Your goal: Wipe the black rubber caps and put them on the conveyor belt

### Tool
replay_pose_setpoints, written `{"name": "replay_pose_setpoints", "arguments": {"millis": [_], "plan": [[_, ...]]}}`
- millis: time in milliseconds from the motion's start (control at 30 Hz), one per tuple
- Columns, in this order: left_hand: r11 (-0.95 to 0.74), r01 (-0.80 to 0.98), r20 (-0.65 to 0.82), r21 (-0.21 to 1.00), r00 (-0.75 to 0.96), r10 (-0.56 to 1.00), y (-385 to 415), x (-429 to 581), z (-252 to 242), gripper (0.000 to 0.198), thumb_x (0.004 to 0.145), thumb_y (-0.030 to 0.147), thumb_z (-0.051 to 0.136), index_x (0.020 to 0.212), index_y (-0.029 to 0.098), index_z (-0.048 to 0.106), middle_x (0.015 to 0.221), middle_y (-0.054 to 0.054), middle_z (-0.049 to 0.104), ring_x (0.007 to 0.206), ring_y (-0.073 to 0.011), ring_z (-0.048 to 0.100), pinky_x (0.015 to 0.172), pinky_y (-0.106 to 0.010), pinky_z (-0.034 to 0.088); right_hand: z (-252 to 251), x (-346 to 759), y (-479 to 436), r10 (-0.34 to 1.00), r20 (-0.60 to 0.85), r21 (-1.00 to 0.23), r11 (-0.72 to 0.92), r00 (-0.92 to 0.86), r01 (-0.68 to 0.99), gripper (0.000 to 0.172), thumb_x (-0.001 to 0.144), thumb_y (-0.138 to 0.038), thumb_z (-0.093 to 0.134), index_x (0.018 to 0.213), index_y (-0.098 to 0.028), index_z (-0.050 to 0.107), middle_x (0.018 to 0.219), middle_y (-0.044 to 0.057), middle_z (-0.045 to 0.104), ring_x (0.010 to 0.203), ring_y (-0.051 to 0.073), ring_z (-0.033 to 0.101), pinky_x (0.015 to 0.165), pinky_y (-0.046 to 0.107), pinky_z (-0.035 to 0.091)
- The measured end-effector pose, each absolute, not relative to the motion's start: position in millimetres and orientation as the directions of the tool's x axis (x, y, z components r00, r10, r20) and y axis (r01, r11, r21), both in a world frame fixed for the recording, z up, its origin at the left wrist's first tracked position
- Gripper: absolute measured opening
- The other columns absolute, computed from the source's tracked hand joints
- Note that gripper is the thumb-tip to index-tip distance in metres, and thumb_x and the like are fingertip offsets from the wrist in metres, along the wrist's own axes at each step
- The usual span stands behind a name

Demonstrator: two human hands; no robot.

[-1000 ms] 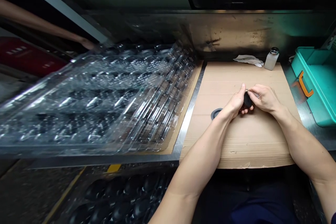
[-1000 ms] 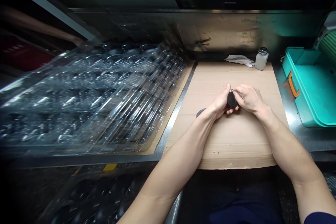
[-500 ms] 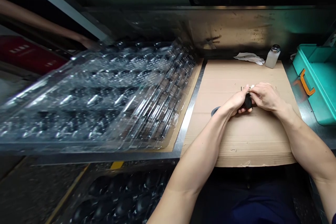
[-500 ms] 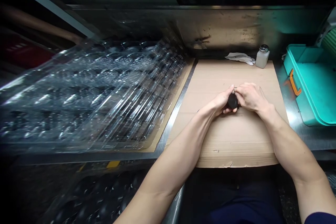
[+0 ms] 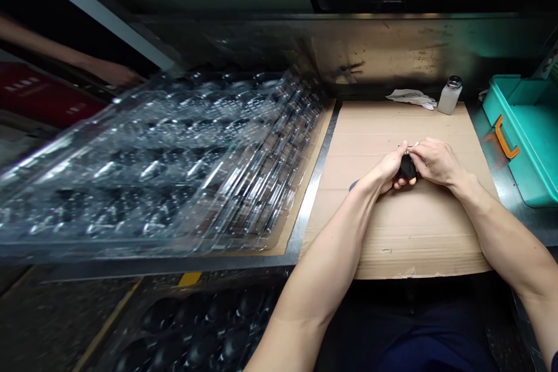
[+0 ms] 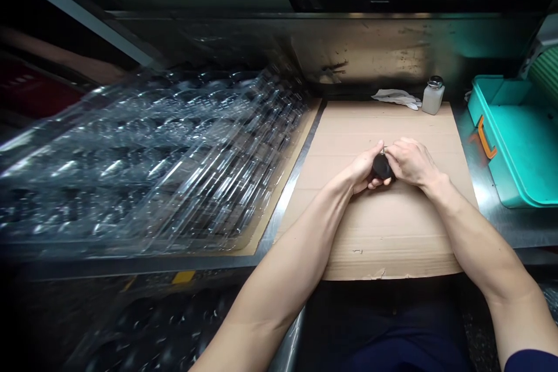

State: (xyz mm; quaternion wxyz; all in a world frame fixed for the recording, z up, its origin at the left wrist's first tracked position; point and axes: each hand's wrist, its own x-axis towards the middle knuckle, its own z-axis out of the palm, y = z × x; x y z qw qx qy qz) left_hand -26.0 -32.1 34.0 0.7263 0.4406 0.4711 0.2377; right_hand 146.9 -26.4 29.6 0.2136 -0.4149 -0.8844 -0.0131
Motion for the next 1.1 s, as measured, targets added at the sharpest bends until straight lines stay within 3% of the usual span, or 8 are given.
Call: {"name": "replay_pose_setpoints", "arguments": {"millis": [233,433,700,900,1100], "plan": [[0.488,0.106,-0.481,0.866,0.440,0.759,-33.6,-26.0,33.0,0.080,0.103,0.076,0.017,0.069,0.016,0.058,0.050,-0.008,0.061,0.029,-0.0067,0.036,0.034,-0.020,0.021,27.0,151.9,-24.5,0.747,0.324,-0.160,0.648,-0.580,0.745,0.027,0.099,-0.024,0.049,0.080,-0.022,0.069,0.082,0.008,0.068,0.081,0.024,0.058,0.076,0.035,0.040],[0.494,0.070,-0.470,0.867,0.447,0.761,-32.9,-25.1,32.9,0.079,0.101,0.078,0.019,0.069,0.017,0.058,0.049,-0.008,0.061,0.030,-0.0076,0.037,0.033,-0.020,0.022,23.8,148.9,-22.8,0.719,0.410,-0.186,0.668,-0.561,0.720,0.030,0.103,-0.027,0.045,0.091,-0.021,0.071,0.088,0.009,0.071,0.085,0.023,0.059,0.084,0.035,0.044],[0.528,0.008,-0.481,0.849,0.423,0.768,-33.3,-24.8,31.9,0.075,0.106,0.069,0.018,0.074,0.015,0.060,0.051,-0.009,0.062,0.031,-0.0091,0.044,0.033,-0.019,0.027,26.1,145.3,-27.7,0.777,0.344,-0.149,0.600,-0.527,0.786,0.029,0.101,-0.028,0.050,0.081,-0.022,0.071,0.085,0.009,0.072,0.081,0.024,0.061,0.078,0.036,0.042],[0.755,-0.271,-0.564,0.597,0.527,0.636,-22.1,-32.6,36.6,0.076,0.109,0.055,0.008,0.086,0.009,0.064,0.056,-0.008,0.061,0.035,-0.0078,0.045,0.032,-0.014,0.031,25.1,154.1,-19.9,0.817,0.480,-0.370,0.517,-0.318,0.772,0.028,0.101,-0.032,0.050,0.096,-0.021,0.076,0.095,0.010,0.077,0.087,0.024,0.067,0.080,0.035,0.045],[0.813,-0.372,-0.577,0.448,0.575,0.581,-18.7,-37.4,36.7,0.073,0.109,0.054,0.015,0.095,0.004,0.067,0.061,-0.009,0.060,0.037,-0.0069,0.046,0.033,-0.013,0.035,29.6,168.6,-10.1,0.845,0.488,-0.430,0.451,-0.219,0.782,0.027,0.097,-0.034,0.054,0.094,-0.020,0.077,0.094,0.011,0.078,0.087,0.026,0.068,0.079,0.036,0.045]]}}
